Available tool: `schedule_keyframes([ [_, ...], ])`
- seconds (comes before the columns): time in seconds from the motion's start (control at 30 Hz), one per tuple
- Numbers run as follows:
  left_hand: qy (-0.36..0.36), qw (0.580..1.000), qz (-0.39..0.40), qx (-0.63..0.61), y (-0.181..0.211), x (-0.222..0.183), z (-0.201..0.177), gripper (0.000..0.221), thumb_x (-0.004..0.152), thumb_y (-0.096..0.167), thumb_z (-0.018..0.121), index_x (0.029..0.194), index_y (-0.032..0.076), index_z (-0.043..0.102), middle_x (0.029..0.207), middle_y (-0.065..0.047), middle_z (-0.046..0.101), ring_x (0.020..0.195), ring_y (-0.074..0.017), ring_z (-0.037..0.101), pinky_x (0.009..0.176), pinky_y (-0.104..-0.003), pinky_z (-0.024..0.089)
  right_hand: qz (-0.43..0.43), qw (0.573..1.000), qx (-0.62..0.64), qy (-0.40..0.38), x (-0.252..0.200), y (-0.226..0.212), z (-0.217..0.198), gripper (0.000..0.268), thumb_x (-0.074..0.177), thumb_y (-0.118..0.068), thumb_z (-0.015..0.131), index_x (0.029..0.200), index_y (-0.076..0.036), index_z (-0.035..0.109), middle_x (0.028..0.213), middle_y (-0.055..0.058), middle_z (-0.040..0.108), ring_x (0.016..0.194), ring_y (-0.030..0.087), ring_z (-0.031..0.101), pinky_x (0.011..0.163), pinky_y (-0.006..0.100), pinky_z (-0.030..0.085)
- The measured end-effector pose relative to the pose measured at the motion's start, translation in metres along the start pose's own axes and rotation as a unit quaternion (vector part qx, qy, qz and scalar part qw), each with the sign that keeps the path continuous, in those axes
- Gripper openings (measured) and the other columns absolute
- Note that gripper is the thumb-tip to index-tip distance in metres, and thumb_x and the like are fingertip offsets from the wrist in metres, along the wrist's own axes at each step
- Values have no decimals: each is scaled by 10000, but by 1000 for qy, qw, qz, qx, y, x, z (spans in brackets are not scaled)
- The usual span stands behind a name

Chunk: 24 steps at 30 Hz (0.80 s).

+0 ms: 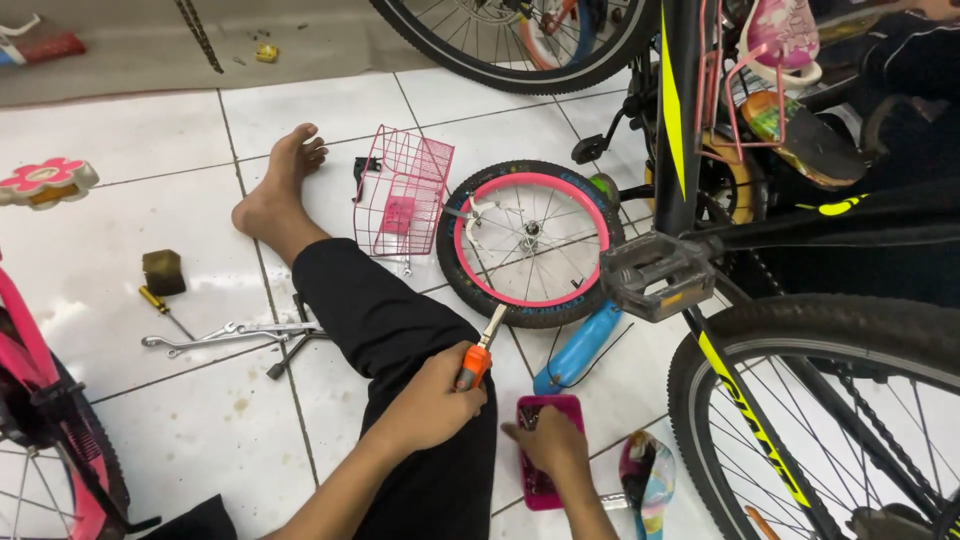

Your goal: The person is repairing or assembling a pink bicycle by tightening bolts on the rear wheel assembly using pliers and a wrench.

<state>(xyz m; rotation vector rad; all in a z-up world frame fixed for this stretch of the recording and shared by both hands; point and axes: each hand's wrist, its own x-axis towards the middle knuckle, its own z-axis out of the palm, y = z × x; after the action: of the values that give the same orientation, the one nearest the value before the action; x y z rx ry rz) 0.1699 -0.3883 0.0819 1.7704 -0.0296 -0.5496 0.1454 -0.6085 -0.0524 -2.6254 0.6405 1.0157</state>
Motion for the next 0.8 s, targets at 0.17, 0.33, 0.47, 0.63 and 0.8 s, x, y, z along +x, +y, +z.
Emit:
schedule_keyframes([
  [0.17, -5, 1000, -5, 5, -2, 7, -4, 153, 762, 72, 613, 912, 44, 611, 692, -71, 650, 626, -183, 626, 668, -292, 525, -74, 995, -38, 49, 23, -8, 41, 275, 925, -175, 605, 1191, -108, 614, 1101, 105, 686, 1015, 277, 680, 873, 409, 575],
  [0.33, -15, 999, -7, -41, -7, 13, -8, 188, 770, 35, 608, 957, 24, 626, 708, -81, 646, 615, -181, 630, 631, -290, 539, -129, 980, 40, 147, 37, -20, 45, 300, 992, -377, 534, 1116, -131, 652, 989, 105, 748, 887, 309, 733, 797, 450, 567],
  [0.47, -15, 998, -27, -57, -5, 14, -14, 254, 778, 27, 615, 1031, 20, 642, 716, -85, 651, 619, -183, 646, 614, -297, 537, -96, 963, 78, 238, 30, -6, 33, 401, 932, -459, 630, 1127, -111, 593, 900, 119, 739, 751, 339, 737, 679, 446, 573],
  [0.63, -3, 998, -44, -45, -11, 14, -24, 290, 787, 23, 609, 1074, 21, 649, 741, -86, 681, 628, -180, 647, 626, -295, 540, 37, 983, -6, 182, 41, 36, 24, 536, 914, -556, 681, 1092, -56, 605, 831, 107, 770, 680, 246, 762, 603, 346, 590],
  [0.8, 22, 997, -53, -59, -13, 14, -45, 418, 756, 41, 556, 1162, 12, 652, 824, -112, 714, 728, -205, 708, 676, -310, 574, -90, 975, 160, 122, 61, 69, 12, 233, 925, -166, 585, 969, -15, 757, 808, 157, 786, 704, 298, 748, 718, 402, 584],
])
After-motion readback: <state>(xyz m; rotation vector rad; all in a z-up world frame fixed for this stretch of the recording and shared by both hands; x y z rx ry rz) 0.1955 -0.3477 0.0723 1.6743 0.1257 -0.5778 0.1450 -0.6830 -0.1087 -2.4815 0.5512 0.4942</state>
